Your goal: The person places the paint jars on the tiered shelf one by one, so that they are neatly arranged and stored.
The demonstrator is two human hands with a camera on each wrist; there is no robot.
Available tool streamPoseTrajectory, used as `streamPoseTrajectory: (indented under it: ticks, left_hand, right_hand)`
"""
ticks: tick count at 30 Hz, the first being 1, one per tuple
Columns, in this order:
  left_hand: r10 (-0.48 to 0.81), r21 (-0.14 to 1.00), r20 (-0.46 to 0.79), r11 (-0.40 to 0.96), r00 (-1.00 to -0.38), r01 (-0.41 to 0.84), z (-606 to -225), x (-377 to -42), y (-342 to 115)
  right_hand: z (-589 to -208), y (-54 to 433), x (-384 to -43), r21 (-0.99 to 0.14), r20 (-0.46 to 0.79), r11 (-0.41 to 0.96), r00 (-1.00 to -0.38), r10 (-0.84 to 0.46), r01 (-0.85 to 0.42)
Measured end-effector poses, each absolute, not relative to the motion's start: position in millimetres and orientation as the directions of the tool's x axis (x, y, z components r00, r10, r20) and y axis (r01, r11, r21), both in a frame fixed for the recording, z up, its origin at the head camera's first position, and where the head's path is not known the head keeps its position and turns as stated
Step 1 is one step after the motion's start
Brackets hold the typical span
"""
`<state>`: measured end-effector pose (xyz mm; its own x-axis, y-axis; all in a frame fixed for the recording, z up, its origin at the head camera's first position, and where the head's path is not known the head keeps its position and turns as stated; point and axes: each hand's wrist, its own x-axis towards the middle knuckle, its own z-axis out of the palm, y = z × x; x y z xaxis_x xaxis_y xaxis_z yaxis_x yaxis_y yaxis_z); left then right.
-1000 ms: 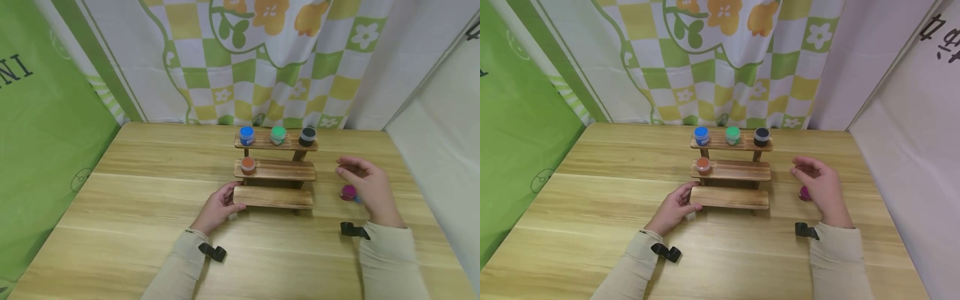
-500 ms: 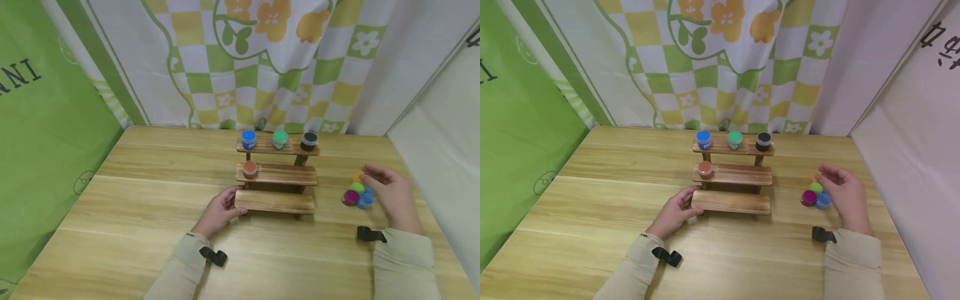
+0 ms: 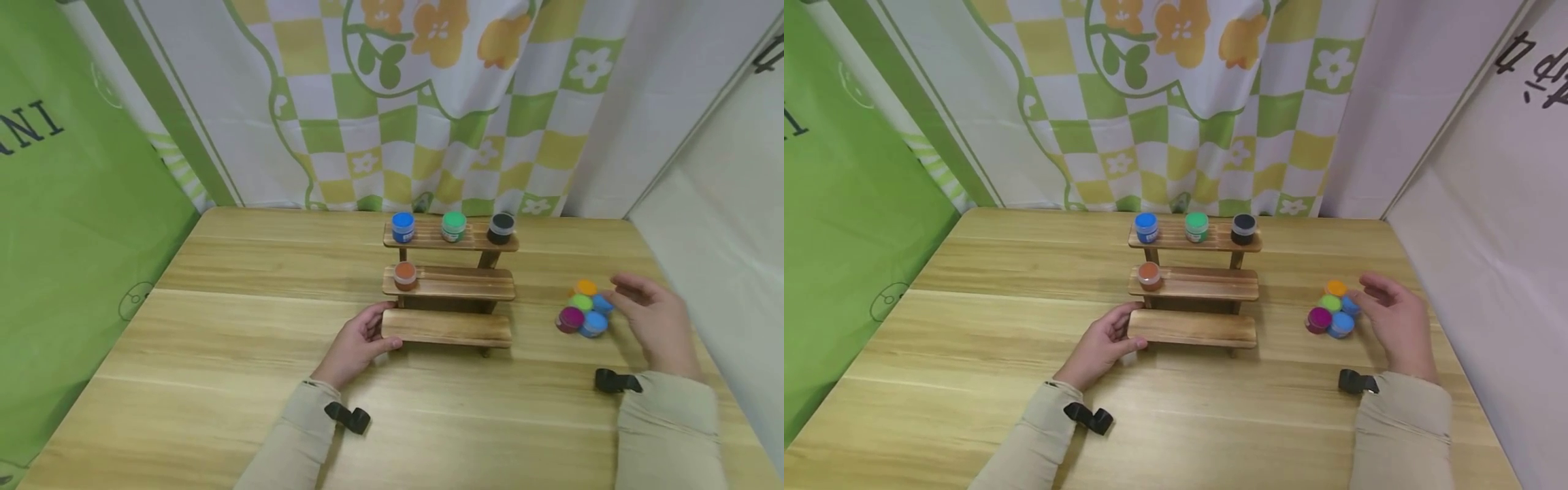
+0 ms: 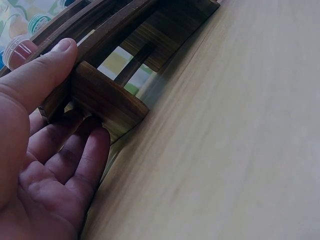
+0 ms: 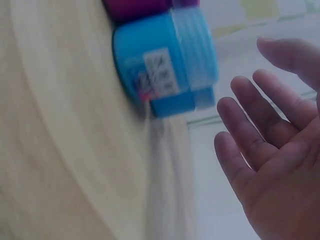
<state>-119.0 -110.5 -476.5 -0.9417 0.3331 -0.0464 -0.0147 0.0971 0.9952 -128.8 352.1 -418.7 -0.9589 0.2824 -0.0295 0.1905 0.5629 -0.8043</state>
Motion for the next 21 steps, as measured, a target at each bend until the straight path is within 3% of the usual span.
streamPoseTrajectory:
  ticks: [5,10,21]
  left_hand:
    - [0.331,0.995,-0.049,0.099,-0.943,-0.017,-476.9,-118.5,-110.4]
    - [0.328,0.994,-0.057,0.103,-0.943,-0.024,-476.8,-118.5,-110.5]
    - [0.321,0.994,-0.057,0.107,-0.946,-0.023,-476.5,-119.0,-110.5]
  right_hand:
    - [-429.1,363.0,-127.0,-0.803,-0.01,0.578,-0.973,0.23,0.145]
    - [-436.5,369.3,-125.4,-0.83,-0.074,0.534,-0.981,0.179,0.16]
    - [-440.3,375.1,-125.1,-0.773,-0.156,0.607,-0.982,0.102,0.186]
